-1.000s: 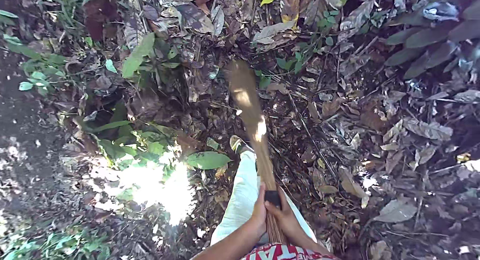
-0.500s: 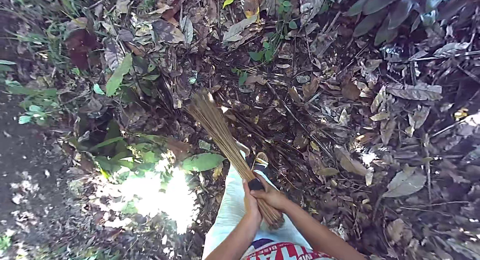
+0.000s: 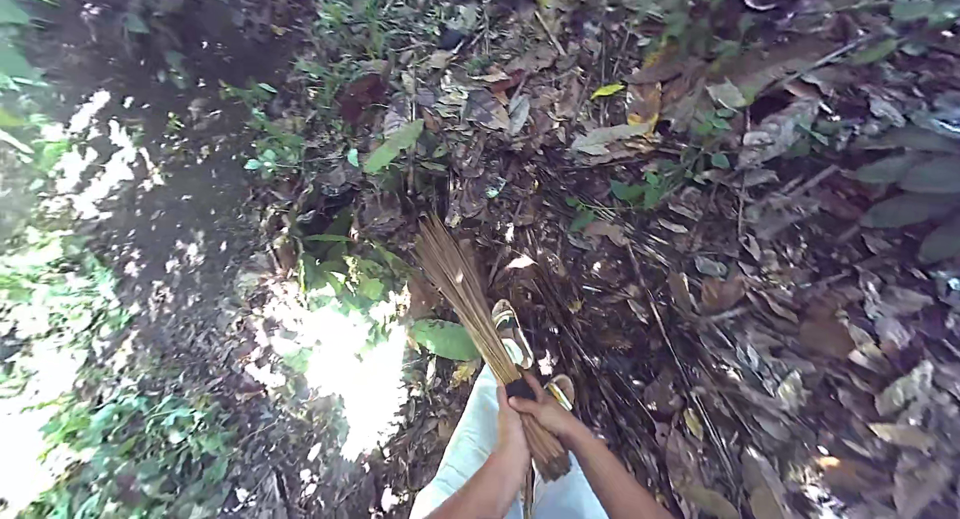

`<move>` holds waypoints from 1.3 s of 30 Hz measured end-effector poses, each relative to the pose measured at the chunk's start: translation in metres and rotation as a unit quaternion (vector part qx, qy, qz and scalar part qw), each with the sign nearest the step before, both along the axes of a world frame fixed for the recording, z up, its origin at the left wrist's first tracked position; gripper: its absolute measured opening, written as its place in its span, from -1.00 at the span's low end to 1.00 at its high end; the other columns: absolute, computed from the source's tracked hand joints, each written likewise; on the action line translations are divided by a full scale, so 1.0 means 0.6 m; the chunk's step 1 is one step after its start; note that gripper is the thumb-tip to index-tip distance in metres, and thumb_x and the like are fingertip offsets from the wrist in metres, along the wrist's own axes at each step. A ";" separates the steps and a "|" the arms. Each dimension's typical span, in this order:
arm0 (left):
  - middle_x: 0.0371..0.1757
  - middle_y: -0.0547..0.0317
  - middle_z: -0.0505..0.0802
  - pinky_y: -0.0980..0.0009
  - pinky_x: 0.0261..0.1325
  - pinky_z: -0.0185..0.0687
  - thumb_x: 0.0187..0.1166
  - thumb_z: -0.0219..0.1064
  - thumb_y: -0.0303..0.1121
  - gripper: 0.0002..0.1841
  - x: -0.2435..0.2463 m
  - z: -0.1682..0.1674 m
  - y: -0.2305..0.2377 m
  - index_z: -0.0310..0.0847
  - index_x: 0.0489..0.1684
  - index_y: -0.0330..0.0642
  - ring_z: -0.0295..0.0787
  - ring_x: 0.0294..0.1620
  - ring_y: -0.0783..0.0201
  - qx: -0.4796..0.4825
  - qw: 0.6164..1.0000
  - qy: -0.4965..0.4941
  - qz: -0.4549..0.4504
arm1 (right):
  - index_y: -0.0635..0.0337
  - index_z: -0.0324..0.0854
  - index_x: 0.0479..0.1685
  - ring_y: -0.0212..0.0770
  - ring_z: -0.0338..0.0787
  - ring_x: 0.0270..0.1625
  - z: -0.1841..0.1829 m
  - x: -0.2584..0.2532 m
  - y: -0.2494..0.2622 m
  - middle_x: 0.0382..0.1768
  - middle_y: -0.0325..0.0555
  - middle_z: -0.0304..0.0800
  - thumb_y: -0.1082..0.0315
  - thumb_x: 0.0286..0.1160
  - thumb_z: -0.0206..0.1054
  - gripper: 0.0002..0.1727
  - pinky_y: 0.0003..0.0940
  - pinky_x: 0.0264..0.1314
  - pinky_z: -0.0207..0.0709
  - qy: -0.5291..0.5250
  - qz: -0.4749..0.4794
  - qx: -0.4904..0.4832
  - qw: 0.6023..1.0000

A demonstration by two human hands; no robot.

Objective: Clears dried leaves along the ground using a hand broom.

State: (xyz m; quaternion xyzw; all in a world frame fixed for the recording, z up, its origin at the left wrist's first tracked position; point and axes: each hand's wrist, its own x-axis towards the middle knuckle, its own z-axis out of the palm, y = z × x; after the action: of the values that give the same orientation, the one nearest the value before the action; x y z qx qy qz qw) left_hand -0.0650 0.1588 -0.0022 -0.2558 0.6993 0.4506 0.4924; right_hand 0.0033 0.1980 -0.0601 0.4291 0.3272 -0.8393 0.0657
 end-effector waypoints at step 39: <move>0.24 -0.13 0.75 0.09 0.28 0.61 0.84 -0.50 0.19 -0.22 -0.217 0.071 0.530 0.39 0.55 -0.24 0.71 0.20 0.12 0.031 0.980 -0.192 -0.031 | 0.09 -0.20 0.92 -0.17 0.61 0.53 0.120 -0.166 0.523 0.65 0.12 0.41 0.04 0.22 0.52 0.21 -0.16 0.55 0.53 -0.124 0.004 0.063 0.990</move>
State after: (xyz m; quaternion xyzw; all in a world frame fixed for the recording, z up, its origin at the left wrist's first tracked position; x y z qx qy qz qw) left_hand -0.1950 0.4768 0.0404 -0.2999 0.5851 0.3990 0.6391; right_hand -0.0960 0.5119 0.0121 0.5319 0.3709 -0.7568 0.0822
